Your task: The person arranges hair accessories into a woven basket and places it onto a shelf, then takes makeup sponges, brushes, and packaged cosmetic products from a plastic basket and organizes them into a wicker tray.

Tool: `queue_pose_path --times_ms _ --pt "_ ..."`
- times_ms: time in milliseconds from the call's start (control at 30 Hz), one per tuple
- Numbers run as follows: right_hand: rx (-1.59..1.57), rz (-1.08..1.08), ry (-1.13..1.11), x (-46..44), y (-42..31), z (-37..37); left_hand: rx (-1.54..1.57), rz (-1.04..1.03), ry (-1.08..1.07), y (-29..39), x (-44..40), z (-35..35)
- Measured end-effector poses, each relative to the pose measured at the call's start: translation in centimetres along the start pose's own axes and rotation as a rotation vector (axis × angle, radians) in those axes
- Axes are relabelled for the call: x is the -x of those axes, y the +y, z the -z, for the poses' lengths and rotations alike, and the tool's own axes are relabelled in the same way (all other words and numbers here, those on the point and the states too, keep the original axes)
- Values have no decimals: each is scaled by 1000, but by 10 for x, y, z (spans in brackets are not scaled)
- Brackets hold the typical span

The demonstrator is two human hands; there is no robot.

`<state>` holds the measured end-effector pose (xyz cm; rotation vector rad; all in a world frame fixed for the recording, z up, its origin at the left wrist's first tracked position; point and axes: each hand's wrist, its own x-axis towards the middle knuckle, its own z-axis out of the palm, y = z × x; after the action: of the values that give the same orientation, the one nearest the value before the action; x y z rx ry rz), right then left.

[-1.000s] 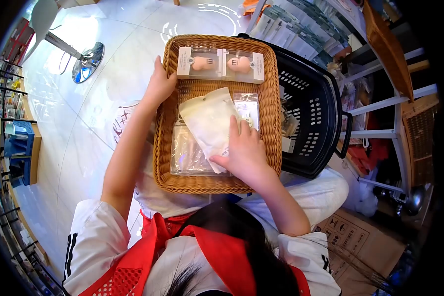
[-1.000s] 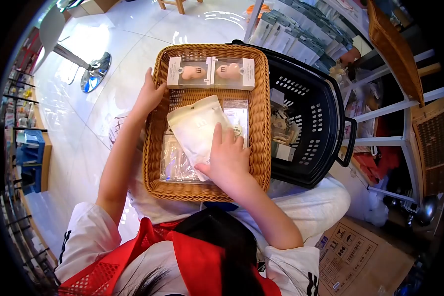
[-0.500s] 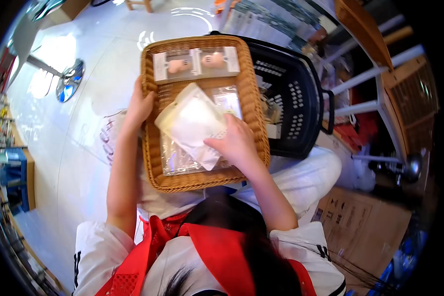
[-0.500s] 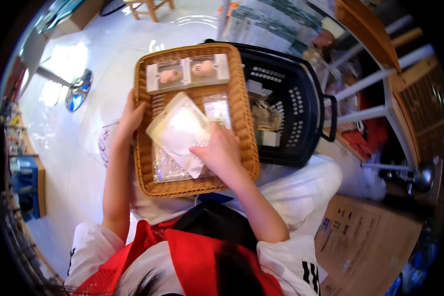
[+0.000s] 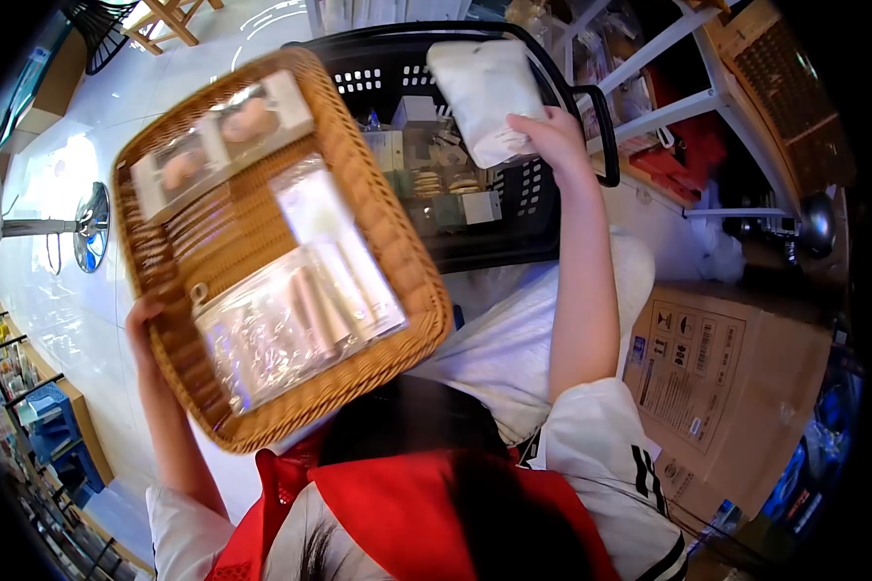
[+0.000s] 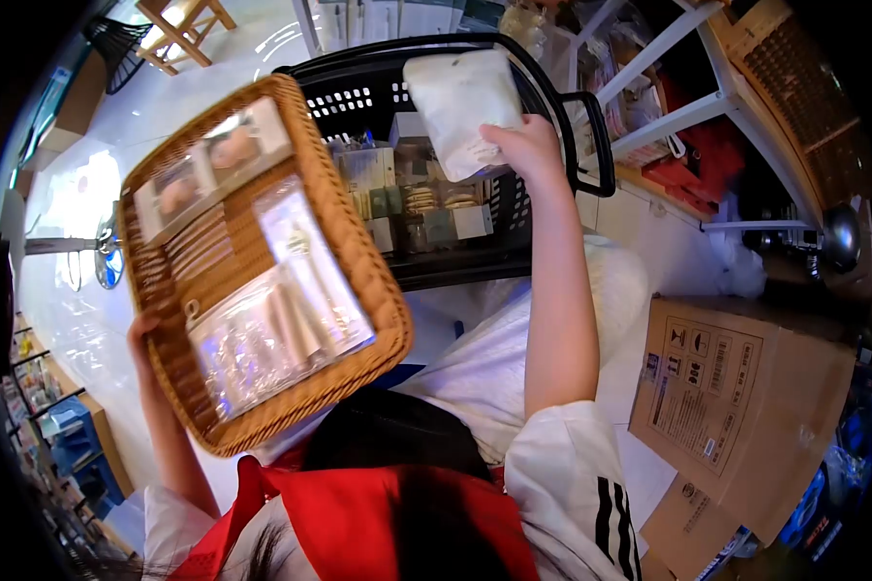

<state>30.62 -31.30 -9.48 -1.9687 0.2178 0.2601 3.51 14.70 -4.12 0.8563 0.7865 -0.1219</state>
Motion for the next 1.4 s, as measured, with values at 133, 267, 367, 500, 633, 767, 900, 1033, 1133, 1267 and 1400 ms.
queue_pose_path --times_ms 133,267,367,500,633,767,900,1033,1133,1267,1400 --pt "460 -147 -2 -53 53 -29 -152 -289 180 25 45 33" --pt "583 -155 19 -69 74 -53 -129 -516 221 22 84 82" --pt "621 -90 38 -77 103 -63 -79 -622 443 0 104 82" --pt "864 -185 61 -82 102 -75 -68 -467 340 -25 127 124" --pt "848 382 101 -58 70 -111 27 -473 557 -52 120 112" --pt "562 641 -160 -59 54 -176 48 -394 399 -67 117 147" --pt "932 380 -249 -68 60 -220 125 -435 604 -69 107 96" --pt "1005 278 -347 -70 63 -222 60 -371 547 -72 113 112" --pt "969 594 -290 -57 53 -201 62 -376 565 -73 110 108" --pt "794 1019 -43 -34 34 -156 127 -338 527 -72 109 119" --pt "632 1302 145 -22 20 -115 134 -355 496 -73 104 110"
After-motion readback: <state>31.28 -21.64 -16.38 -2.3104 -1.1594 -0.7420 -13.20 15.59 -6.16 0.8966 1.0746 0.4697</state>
